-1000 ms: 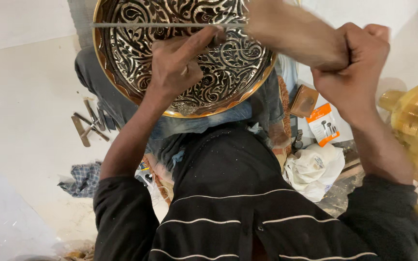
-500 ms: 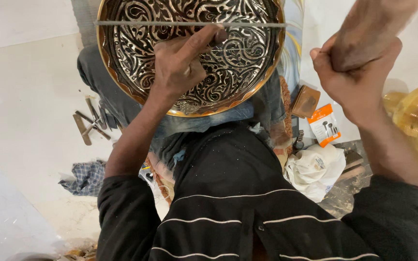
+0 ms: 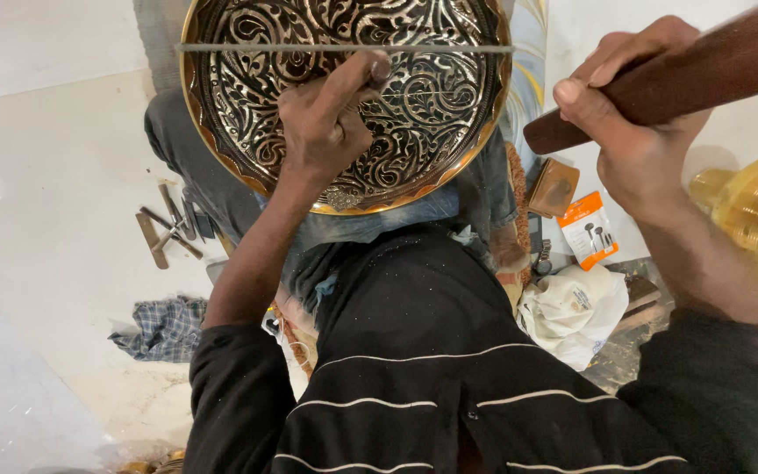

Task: The person uses a hammer and chisel to engrave intricate patterns into a brass plate resting on their lap. They repeatedly strike the chisel to create detailed designs, occasionally rotating the plate to access different areas.

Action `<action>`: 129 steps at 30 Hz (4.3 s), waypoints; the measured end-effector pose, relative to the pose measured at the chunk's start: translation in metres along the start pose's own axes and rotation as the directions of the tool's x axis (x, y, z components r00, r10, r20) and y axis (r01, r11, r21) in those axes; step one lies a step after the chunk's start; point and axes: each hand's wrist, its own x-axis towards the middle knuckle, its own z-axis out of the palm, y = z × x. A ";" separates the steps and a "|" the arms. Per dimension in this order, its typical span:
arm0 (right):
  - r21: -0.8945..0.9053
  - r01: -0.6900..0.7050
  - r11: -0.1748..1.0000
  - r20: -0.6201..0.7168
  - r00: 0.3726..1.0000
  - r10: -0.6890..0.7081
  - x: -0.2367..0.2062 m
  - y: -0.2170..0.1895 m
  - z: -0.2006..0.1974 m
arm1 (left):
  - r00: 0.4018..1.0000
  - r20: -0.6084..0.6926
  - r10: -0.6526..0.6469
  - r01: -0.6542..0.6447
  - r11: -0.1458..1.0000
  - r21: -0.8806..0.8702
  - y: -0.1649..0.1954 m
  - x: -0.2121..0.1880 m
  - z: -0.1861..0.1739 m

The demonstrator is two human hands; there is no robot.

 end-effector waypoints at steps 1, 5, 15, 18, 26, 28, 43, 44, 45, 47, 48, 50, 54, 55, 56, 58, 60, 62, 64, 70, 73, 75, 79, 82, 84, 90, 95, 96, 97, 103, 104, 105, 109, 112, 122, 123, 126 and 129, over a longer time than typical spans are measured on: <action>-0.193 0.119 0.974 0.058 0.992 -0.110 0.000 -0.002 -0.002 | 1.000 -0.012 0.002 -0.002 1.000 -0.011 0.001 -0.002 0.001; -0.769 0.463 0.441 0.361 0.884 -0.298 0.002 0.003 -0.019 | 0.999 0.034 -0.036 0.036 0.999 -0.020 0.008 -0.007 -0.007; -0.839 0.451 0.304 0.370 0.883 -0.290 -0.008 0.040 -0.036 | 0.998 0.055 -0.036 0.039 0.998 -0.055 0.020 0.002 -0.021; -0.796 0.425 0.431 0.337 0.903 -0.268 -0.006 0.041 -0.031 | 0.998 0.066 -0.020 0.023 0.999 -0.045 0.019 0.003 -0.026; -0.799 0.406 0.443 0.314 0.911 -0.269 -0.009 0.039 -0.027 | 0.996 0.080 -0.031 0.032 0.999 -0.004 0.017 0.007 -0.033; -0.853 0.412 0.321 0.320 0.898 -0.302 -0.010 0.038 -0.024 | 0.996 0.085 -0.006 0.010 0.999 -0.046 0.016 0.008 -0.036; -0.461 -0.009 0.888 -0.100 0.994 -0.041 -0.018 0.000 0.013 | 0.988 0.152 0.016 -0.004 0.997 -0.076 0.025 0.032 -0.061; -0.461 -0.010 0.887 -0.104 0.994 -0.043 -0.018 0.003 0.015 | 0.988 0.152 0.016 -0.004 0.997 -0.076 0.026 0.032 -0.062; -0.742 0.165 0.650 0.029 0.976 -0.215 -0.019 0.004 0.012 | 0.987 0.163 0.007 0.006 0.997 -0.075 0.026 0.033 -0.063; -0.790 0.302 0.534 0.154 0.940 -0.304 -0.020 0.010 0.010 | 0.982 0.191 -0.010 0.023 0.997 -0.067 0.027 0.034 -0.065; -0.635 0.274 0.723 0.101 0.957 -0.274 -0.021 0.013 0.009 | 0.981 0.196 -0.003 0.017 0.997 -0.071 0.026 0.034 -0.066; -0.615 0.262 0.744 0.114 0.963 -0.245 -0.023 0.016 0.005 | 0.979 0.205 -0.003 0.017 0.997 -0.069 0.026 0.034 -0.068; -0.817 0.289 0.498 0.151 0.942 -0.300 -0.025 0.015 0.007 | 0.971 0.241 0.010 0.006 0.998 -0.068 0.026 0.035 -0.074; -0.790 0.286 0.543 0.115 0.938 -0.327 -0.025 0.014 0.010 | 0.973 0.225 0.044 -0.024 0.996 -0.091 0.027 0.036 -0.075; -0.547 0.154 0.823 -0.055 0.974 -0.219 -0.024 0.013 0.014 | 0.976 0.206 0.069 -0.048 0.993 -0.106 0.027 0.037 -0.077; -0.244 -0.007 0.970 -0.165 0.986 -0.034 -0.025 0.010 0.022 | 0.976 0.212 0.046 -0.025 0.995 -0.100 0.028 0.038 -0.081; -0.644 0.121 0.755 -0.036 0.982 -0.188 -0.026 0.006 0.027 | 0.974 0.225 0.035 -0.018 0.997 -0.078 0.028 0.040 -0.086; -0.723 0.152 0.674 0.006 0.977 -0.213 -0.030 0.003 0.031 | 0.966 0.258 0.024 -0.012 0.999 -0.052 0.029 0.042 -0.091; -0.180 -0.041 0.983 -0.134 0.991 0.017 -0.032 0.002 0.033 | 0.968 0.251 0.031 -0.020 0.999 -0.049 0.029 0.044 -0.096; -0.678 0.205 0.706 -0.007 0.958 -0.285 -0.035 0.003 0.041 | 0.963 0.265 0.038 -0.019 0.997 -0.075 0.034 0.049 -0.113; -0.117 -0.057 0.991 -0.183 0.982 0.034 -0.039 -0.002 0.053 | 0.958 0.287 0.000 0.019 0.998 -0.066 0.036 0.051 -0.122; -0.690 0.148 0.708 -0.055 0.965 -0.255 -0.041 -0.013 0.059 | 0.952 0.305 -0.007 0.023 0.998 -0.051 0.036 0.053 -0.127; -0.026 -0.002 1.000 -0.255 0.967 -0.005 -0.044 -0.036 0.077 | 0.951 0.308 0.014 0.001 0.999 -0.050 0.037 0.054 -0.135; -0.910 0.164 0.381 0.066 0.964 -0.258 -0.046 -0.046 0.081 | 0.954 0.298 0.032 -0.009 0.997 -0.077 0.037 0.056 -0.140; -0.307 -0.042 0.951 -0.233 0.972 -0.032 -0.049 -0.044 0.082 | 0.952 0.302 0.055 -0.026 0.995 -0.101 0.037 0.057 -0.142; -0.633 0.190 0.750 -0.006 0.968 -0.251 -0.062 -0.015 0.071 | 0.937 0.345 0.046 -0.015 0.996 -0.093 0.042 0.058 -0.159; -0.526 0.145 0.838 -0.115 0.964 -0.239 -0.072 0.002 0.072 | 0.936 0.346 0.069 -0.022 0.990 -0.137 0.045 0.063 -0.176; -0.602 0.147 0.785 -0.074 0.968 -0.239 -0.074 0.003 0.073 | 0.930 0.360 0.065 -0.021 0.992 -0.125 0.045 0.064 -0.179; -0.675 0.148 0.723 -0.037 0.972 -0.233 -0.076 0.003 0.074 | 0.926 0.372 0.065 -0.021 0.993 -0.120 0.046 0.066 -0.180; -0.693 0.111 0.713 -0.031 0.983 -0.183 -0.084 0.002 0.080 | 0.910 0.404 0.088 -0.052 0.994 -0.097 0.052 0.073 -0.200; -0.647 0.142 0.749 -0.027 0.978 -0.209 -0.086 0.002 0.082 | 0.901 0.426 0.086 -0.054 0.995 -0.085 0.053 0.075 -0.203; -0.598 0.174 0.782 -0.018 0.973 -0.229 -0.089 0.003 0.083 | 0.903 0.419 0.091 -0.051 0.993 -0.107 0.054 0.076 -0.205; -0.687 0.104 0.719 -0.073 0.975 -0.210 -0.099 0.007 0.089 | 0.911 0.391 0.131 -0.064 0.982 -0.180 0.053 0.078 -0.218; -0.650 0.125 0.749 -0.049 0.977 -0.206 -0.106 0.005 0.095 | 0.912 0.386 0.139 -0.078 0.982 -0.170 0.051 0.076 -0.222; -0.656 0.105 0.748 -0.077 0.976 -0.204 -0.129 -0.024 0.119 | 0.862 0.497 0.096 -0.048 0.993 -0.109 0.052 0.084 -0.248; -0.770 0.074 0.634 -0.046 0.984 -0.171 -0.133 -0.022 0.121 | 0.914 0.381 0.141 -0.118 0.990 -0.083 0.051 0.081 -0.255; -0.528 -0.212 0.822 -0.191 0.973 0.129 -0.152 0.001 0.136 | 0.989 -0.011 0.147 -0.147 0.987 -0.068 0.047 0.056 -0.275; -0.078 -0.333 0.940 -0.280 0.912 0.300 -0.177 0.047 0.170 | 0.830 -0.526 -0.184 -0.004 0.942 -0.336 0.038 0.019 -0.290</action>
